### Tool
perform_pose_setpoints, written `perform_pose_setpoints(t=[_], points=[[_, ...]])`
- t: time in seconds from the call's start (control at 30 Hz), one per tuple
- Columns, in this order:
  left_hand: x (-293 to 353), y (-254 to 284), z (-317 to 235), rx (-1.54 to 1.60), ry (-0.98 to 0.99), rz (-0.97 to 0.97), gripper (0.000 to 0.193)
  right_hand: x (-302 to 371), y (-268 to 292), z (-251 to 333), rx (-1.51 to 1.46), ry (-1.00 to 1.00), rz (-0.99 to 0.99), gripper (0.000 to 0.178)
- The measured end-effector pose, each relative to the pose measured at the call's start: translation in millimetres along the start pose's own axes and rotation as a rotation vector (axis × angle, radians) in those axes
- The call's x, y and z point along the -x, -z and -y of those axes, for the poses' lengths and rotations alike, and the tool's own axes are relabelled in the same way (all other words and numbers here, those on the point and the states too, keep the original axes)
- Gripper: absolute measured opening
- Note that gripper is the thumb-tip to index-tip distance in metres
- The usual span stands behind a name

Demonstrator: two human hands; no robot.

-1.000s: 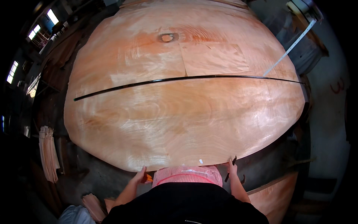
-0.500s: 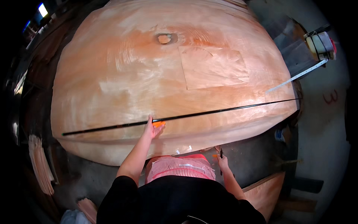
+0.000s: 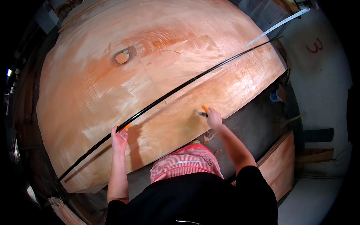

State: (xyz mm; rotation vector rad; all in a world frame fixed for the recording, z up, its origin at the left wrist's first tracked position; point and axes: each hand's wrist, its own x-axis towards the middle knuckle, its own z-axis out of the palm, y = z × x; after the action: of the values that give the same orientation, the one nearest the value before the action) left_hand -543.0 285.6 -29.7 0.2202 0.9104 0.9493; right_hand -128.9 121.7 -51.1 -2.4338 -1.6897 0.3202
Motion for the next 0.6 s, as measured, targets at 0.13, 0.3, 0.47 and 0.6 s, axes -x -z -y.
perform_pose_setpoints(t=[0.13,0.3,0.47,0.6], points=[[18,-19,0,0.028,-0.089,0.001,0.03,-63,-7,-10,0.146,0.204,-0.025,0.03],[39,-19,0,-0.051,-0.094,-0.035,0.039,-70,-28,-6,0.124,0.186,-0.115,0.048],[49,0,2,-0.012,-0.113,-0.075,0.038,-43,-23,-24,0.13,0.136,-0.099,0.049],[54,27,6,0.002,-0.149,-0.161,0.037,-28,-29,-41,0.192,0.096,-0.062,0.05]])
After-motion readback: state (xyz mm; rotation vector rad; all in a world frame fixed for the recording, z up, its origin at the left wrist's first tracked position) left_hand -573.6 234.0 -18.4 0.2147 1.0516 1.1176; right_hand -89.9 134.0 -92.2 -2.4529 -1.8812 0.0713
